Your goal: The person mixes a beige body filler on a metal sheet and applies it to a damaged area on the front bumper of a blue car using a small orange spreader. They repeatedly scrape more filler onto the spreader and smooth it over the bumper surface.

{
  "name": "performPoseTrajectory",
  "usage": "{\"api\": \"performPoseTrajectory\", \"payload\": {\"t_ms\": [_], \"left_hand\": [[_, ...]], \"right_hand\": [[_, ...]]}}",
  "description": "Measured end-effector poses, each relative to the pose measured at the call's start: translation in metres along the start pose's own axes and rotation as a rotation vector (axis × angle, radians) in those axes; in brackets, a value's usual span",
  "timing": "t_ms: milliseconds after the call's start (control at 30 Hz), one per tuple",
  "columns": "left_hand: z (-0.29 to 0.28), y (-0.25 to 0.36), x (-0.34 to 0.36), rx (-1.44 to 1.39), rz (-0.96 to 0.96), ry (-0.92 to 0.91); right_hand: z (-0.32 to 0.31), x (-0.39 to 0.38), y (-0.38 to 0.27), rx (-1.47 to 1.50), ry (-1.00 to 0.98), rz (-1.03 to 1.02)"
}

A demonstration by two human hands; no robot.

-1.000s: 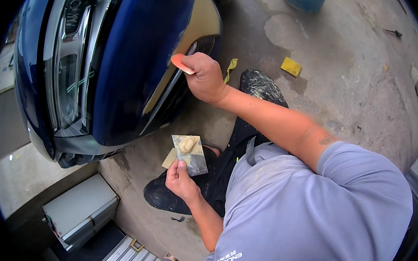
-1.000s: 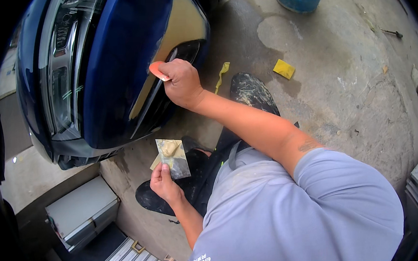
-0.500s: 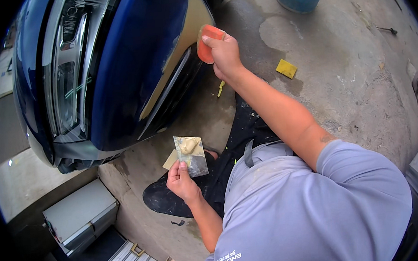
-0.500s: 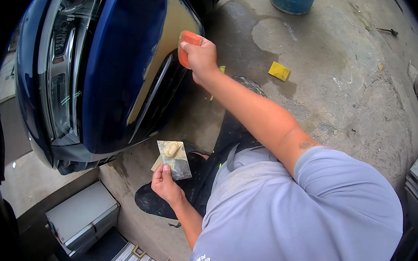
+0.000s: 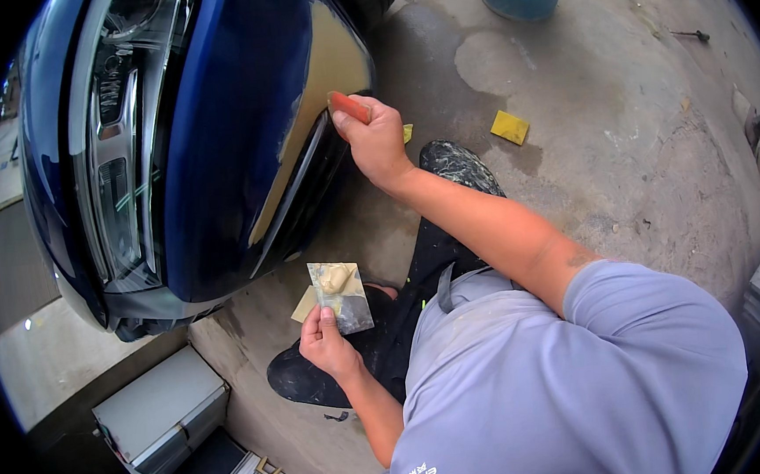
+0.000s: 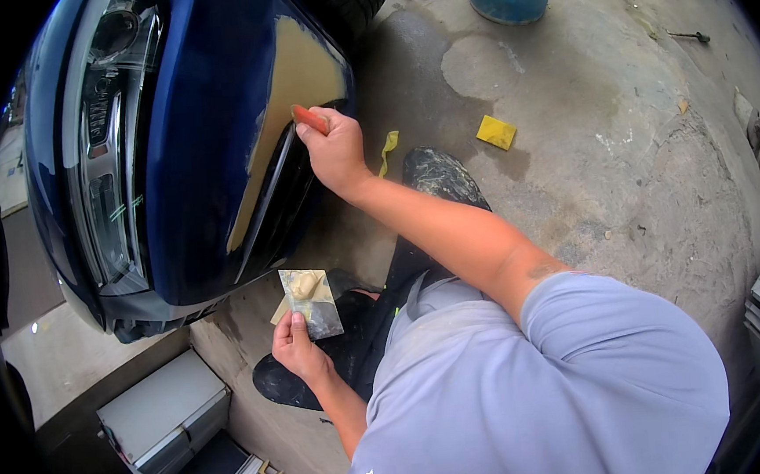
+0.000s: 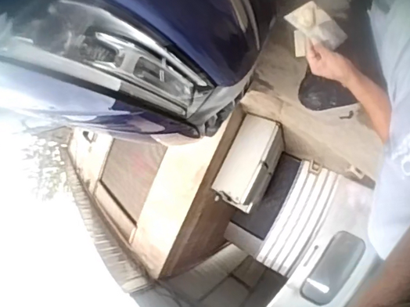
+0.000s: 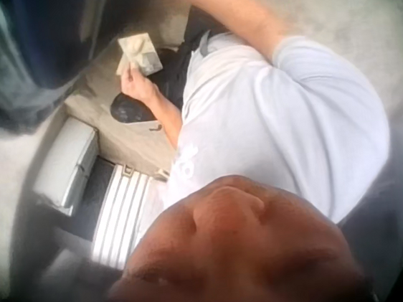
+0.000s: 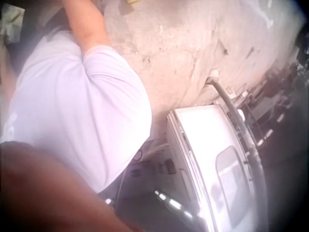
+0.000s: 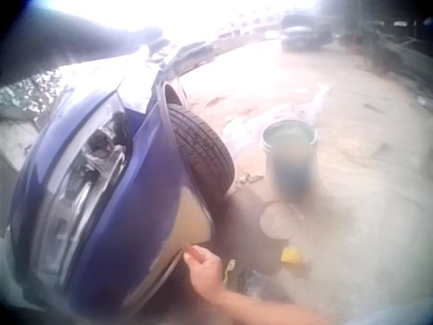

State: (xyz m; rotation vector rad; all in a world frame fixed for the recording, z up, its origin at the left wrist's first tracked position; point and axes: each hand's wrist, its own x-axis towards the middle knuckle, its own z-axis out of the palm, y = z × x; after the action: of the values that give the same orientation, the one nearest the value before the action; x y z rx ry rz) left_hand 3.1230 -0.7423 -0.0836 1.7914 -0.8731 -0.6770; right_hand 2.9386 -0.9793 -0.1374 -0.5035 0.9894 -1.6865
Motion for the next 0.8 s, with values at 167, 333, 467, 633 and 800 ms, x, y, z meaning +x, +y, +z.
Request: {"api": "performPoseTrajectory", "payload": {"t_ms": [167, 333, 467, 633, 800], "left_hand": [[-0.006, -0.012, 0.004, 0.020, -0.024, -0.019], [-0.001, -0.013, 0.006, 0.022, -0.038, -0.029], [0.011, -0.003, 0.010, 0.049, -0.032, -0.066], [0.019, 0.000, 0.017, 0.086, -0.007, -0.067], [0.015, -0.004, 0.020, 0.107, -0.047, -0.115]], "right_hand": [[-0.020, 0.053, -0.001, 0.230, 0.086, 0.271], [0.007, 0.026, -0.026, 0.068, -0.014, 0.206], [0.001, 0.003, -0.013, -0.201, -0.243, -0.029], [-0.026, 0.015, 0.012, 0.194, 0.072, 0.130], [-0.067, 0.068, 0.054, 0.386, 0.143, 0.267]]}}
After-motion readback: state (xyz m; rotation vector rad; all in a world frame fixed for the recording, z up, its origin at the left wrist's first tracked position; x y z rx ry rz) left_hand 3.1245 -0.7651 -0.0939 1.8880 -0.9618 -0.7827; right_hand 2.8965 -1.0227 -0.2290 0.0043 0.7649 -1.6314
